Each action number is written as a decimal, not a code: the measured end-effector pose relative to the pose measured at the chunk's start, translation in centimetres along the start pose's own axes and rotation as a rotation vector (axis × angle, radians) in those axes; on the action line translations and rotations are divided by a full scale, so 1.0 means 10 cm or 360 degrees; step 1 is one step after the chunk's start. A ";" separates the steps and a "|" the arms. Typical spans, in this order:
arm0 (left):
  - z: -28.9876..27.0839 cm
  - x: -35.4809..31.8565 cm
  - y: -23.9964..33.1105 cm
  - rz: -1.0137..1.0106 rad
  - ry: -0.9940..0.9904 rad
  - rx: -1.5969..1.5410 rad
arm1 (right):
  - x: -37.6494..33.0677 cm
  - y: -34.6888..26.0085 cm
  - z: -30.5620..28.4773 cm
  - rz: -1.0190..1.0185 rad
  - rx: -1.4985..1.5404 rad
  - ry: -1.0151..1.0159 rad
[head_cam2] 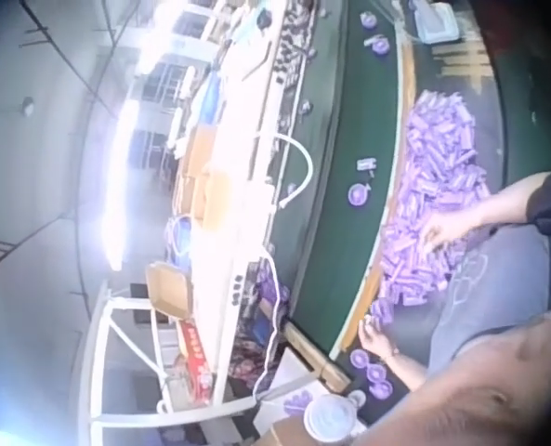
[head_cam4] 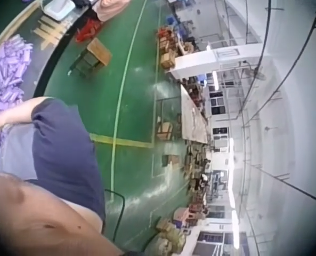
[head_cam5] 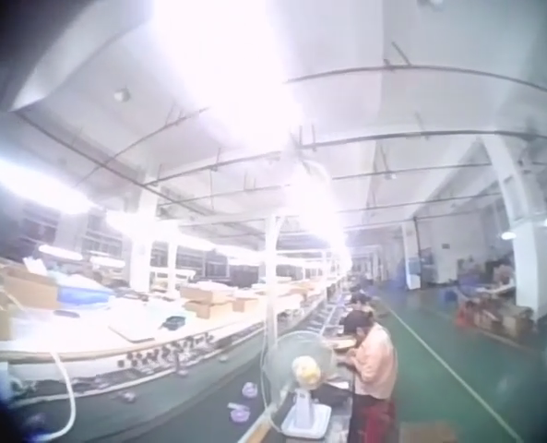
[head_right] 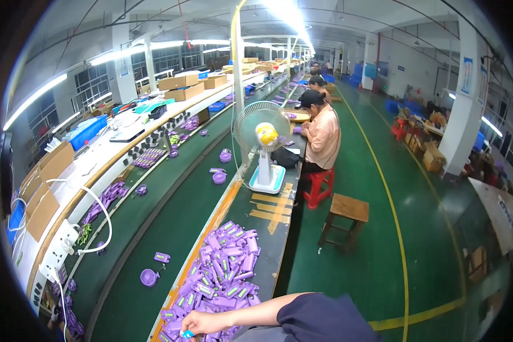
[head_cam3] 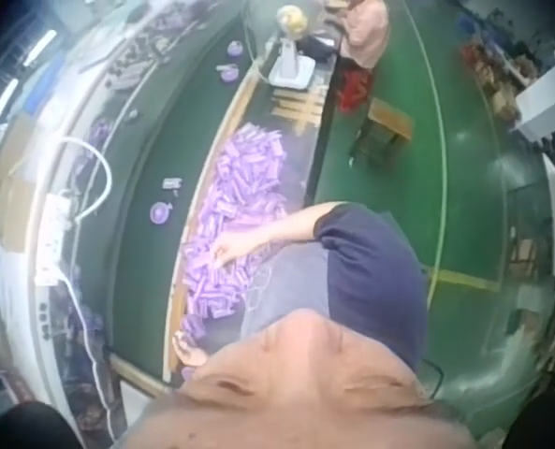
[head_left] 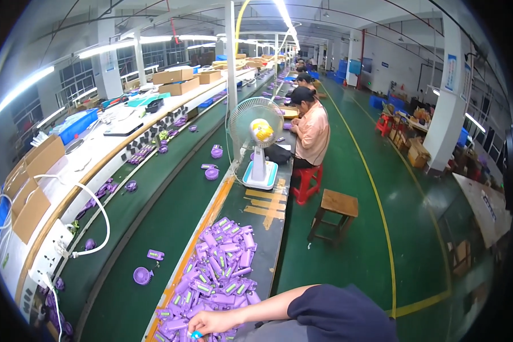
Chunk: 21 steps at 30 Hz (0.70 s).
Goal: The person assembles portable electric fans by connecting motor and circuit components, fitting them into fan housings and handles by hand, and placing the units onto the conveyor belt.
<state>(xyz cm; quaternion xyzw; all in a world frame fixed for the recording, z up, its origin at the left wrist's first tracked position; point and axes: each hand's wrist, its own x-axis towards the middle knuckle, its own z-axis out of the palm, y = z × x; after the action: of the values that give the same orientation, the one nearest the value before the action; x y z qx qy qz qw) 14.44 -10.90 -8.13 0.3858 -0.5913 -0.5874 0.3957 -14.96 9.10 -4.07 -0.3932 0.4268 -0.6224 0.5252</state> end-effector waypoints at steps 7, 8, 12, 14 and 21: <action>0.48 -0.10 0.59 0.0384 -0.0035 0.0136 | -0.13 0.03 0.22 0.0027 -0.0233 0.0241; 0.57 -0.09 0.66 0.0391 -0.0054 0.0140 | -0.15 0.10 0.22 0.0015 -0.0227 0.0257; 0.90 -0.12 0.88 0.0376 -0.0010 -0.0125 | -0.24 0.00 0.33 -0.0014 -0.0345 0.0388; 0.93 -0.07 0.88 0.0401 -0.0254 -0.0036 | -0.29 -0.04 0.34 0.0011 -0.0425 0.0416; 1.19 -0.29 1.14 0.0227 -0.0722 0.0170 | -0.49 -0.16 0.43 0.0099 -0.0411 0.0370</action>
<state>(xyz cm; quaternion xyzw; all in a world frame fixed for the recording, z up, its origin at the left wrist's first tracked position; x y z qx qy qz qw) 4.74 -3.48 3.22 0.2217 -0.7209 -0.5975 0.2724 -10.76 13.60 -1.38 -0.3694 0.5730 -0.5870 0.4365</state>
